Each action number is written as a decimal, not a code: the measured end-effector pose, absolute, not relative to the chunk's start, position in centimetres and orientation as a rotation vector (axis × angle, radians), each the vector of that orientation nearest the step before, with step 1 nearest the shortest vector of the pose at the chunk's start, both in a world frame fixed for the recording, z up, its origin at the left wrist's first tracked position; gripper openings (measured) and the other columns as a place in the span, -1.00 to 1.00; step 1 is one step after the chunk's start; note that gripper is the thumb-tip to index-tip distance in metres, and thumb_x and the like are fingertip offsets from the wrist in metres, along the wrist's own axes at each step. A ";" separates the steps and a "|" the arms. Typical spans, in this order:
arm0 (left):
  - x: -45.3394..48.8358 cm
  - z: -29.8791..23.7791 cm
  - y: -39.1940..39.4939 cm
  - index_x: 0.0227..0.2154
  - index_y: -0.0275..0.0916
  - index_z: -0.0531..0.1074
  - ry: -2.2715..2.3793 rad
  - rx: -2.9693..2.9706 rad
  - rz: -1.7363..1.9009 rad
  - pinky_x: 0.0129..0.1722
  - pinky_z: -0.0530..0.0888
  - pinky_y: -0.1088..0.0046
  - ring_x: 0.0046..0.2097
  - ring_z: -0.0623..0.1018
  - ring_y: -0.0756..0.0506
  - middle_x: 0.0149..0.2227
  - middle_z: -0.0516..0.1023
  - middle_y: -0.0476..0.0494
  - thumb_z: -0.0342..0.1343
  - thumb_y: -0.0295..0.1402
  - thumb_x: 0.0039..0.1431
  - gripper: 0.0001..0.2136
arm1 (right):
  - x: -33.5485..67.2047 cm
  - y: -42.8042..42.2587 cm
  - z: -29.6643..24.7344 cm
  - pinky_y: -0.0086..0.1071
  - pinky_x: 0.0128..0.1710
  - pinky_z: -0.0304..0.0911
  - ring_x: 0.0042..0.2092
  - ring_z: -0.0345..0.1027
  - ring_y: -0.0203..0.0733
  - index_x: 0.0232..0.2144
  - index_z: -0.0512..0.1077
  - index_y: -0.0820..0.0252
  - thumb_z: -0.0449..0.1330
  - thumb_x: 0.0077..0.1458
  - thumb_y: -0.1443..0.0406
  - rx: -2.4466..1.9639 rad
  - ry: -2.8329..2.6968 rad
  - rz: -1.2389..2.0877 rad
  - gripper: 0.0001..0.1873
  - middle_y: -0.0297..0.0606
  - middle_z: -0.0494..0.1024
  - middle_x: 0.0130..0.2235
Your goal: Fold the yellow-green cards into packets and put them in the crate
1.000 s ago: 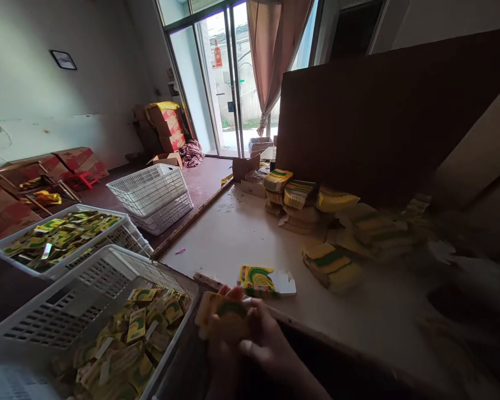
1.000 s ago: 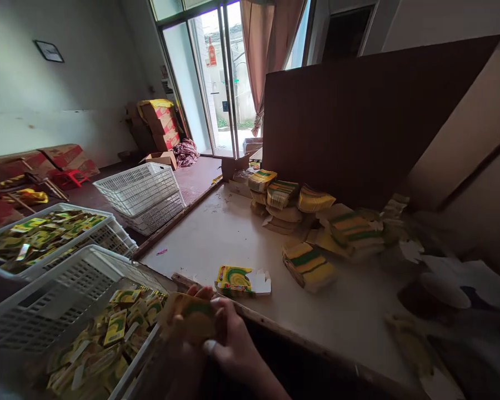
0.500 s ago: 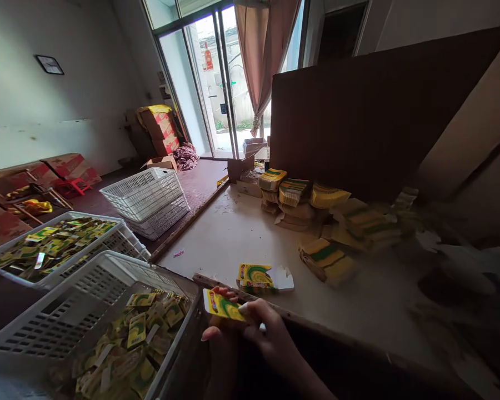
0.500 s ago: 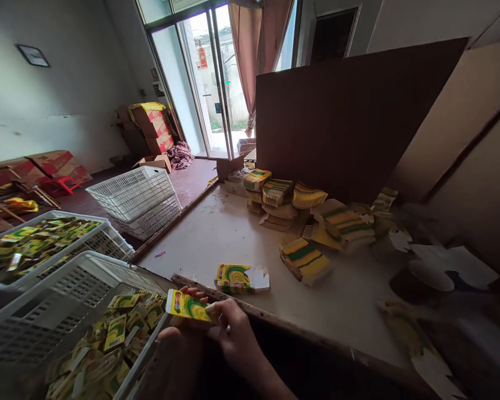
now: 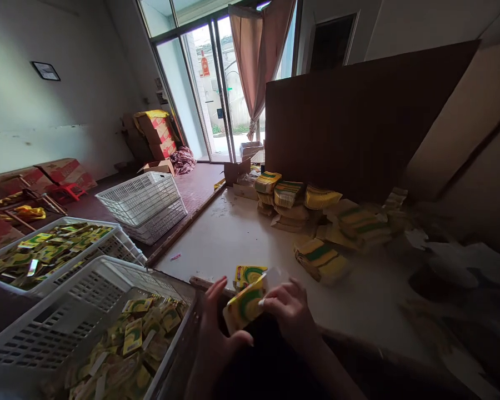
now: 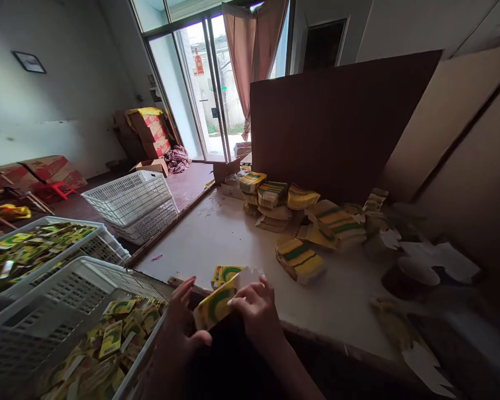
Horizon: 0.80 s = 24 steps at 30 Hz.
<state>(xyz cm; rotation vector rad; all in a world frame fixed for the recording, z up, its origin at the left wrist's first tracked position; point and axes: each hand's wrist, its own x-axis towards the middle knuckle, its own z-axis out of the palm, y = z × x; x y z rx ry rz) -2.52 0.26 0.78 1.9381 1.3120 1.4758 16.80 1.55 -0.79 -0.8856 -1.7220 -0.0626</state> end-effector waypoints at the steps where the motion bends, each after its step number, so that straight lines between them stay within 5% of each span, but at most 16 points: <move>1: -2.8 0.5 0.3 0.23 -0.17 0.20 1.320 2.019 1.306 0.24 0.23 0.18 0.26 0.27 -0.30 0.23 0.25 -0.32 0.47 -0.12 -0.31 -0.04 | 16.5 1.2 -0.6 -0.19 0.23 -0.21 -0.28 0.32 -0.27 -0.40 0.45 0.09 0.11 0.25 0.38 -0.813 -1.764 -0.040 -0.81 -0.45 0.50 -0.41; 3: -2.8 -0.1 0.5 0.22 -0.20 0.21 1.316 2.074 0.994 0.13 0.37 0.24 0.16 0.41 -0.23 0.16 0.36 -0.29 0.37 -0.38 -0.13 -0.21 | 15.7 0.4 -0.3 -0.27 0.33 -0.41 -0.15 0.33 -0.28 -0.35 0.41 0.06 0.20 0.16 0.39 -0.678 -1.821 0.069 -0.90 -0.48 0.50 -0.35; 5: -2.3 -0.5 0.5 0.12 -0.26 0.27 1.321 2.056 0.871 -0.04 0.48 0.34 0.00 0.53 -0.17 0.03 0.48 -0.27 0.22 -0.44 -0.02 -0.43 | 14.9 -0.2 -0.4 -0.32 0.36 -0.35 0.16 0.18 -0.24 -0.09 0.37 0.04 0.23 0.06 0.40 -0.685 -1.752 0.181 -0.66 -0.36 0.45 -0.01; 8: -0.9 -0.9 0.1 0.04 -0.24 0.27 1.368 2.083 1.002 -0.17 0.50 0.42 -0.12 0.56 -0.12 -0.06 0.52 -0.21 0.22 -0.37 0.01 -0.50 | 14.3 0.0 -1.7 -0.30 0.34 -0.13 0.39 -0.25 -0.23 0.29 0.04 0.05 0.12 0.17 0.32 -0.851 -1.481 0.378 -0.33 -0.18 -0.02 0.35; 10: 0.0 -1.3 -0.4 0.11 -0.15 0.20 1.391 2.092 1.099 -0.15 0.47 0.45 -0.11 0.55 -0.09 -0.04 0.50 -0.14 0.20 -0.42 0.00 -0.43 | 14.1 0.5 -2.8 -0.18 0.32 -0.05 0.39 -0.18 -0.15 0.30 0.04 0.01 0.06 0.25 0.22 -0.822 -1.381 0.776 -0.39 -0.16 0.00 0.35; 14: 0.8 -1.5 -0.9 0.22 -0.02 0.06 1.276 2.217 1.187 -0.05 0.44 0.44 0.00 0.49 -0.08 0.04 0.41 -0.15 0.15 -0.48 0.04 -0.32 | 14.0 1.3 -4.0 -0.07 0.19 0.20 0.20 0.24 0.05 0.16 0.32 0.13 0.07 0.21 0.00 -0.535 -1.272 1.556 -0.43 -0.08 0.37 0.15; 17: 0.8 -1.0 -0.5 0.09 -0.08 0.11 1.164 2.368 1.099 -0.09 0.45 0.49 -0.02 0.48 -0.05 -0.03 0.37 -0.14 0.13 -0.54 0.04 -0.44 | 14.0 1.6 -4.4 -0.12 0.22 0.15 0.18 0.27 0.01 0.11 0.38 0.17 0.08 0.20 -0.07 -0.545 -1.268 1.587 -0.41 -0.08 0.39 0.14; 21: 0.6 -0.6 -0.2 -0.20 -0.19 0.10 1.248 2.316 0.977 -0.32 0.43 0.61 -0.29 0.49 0.05 -0.25 0.41 -0.03 0.02 -0.55 0.17 -0.77 | 13.7 1.5 -5.0 -0.06 0.28 0.00 0.30 0.08 0.12 0.24 0.19 0.58 -0.02 0.12 -0.25 -0.723 -1.332 1.404 0.03 0.27 0.22 0.22; 24: 0.0 -1.3 -0.2 -0.06 -0.21 0.08 1.249 2.318 0.927 -0.36 0.45 0.57 -0.33 0.52 0.01 -0.26 0.46 -0.08 -0.03 -0.52 0.21 -0.72 | 13.4 0.7 -4.5 -0.04 0.32 -0.16 0.36 -0.12 0.07 0.31 0.01 0.72 -0.03 0.25 0.03 -0.815 -1.618 1.157 -0.13 0.33 0.06 0.28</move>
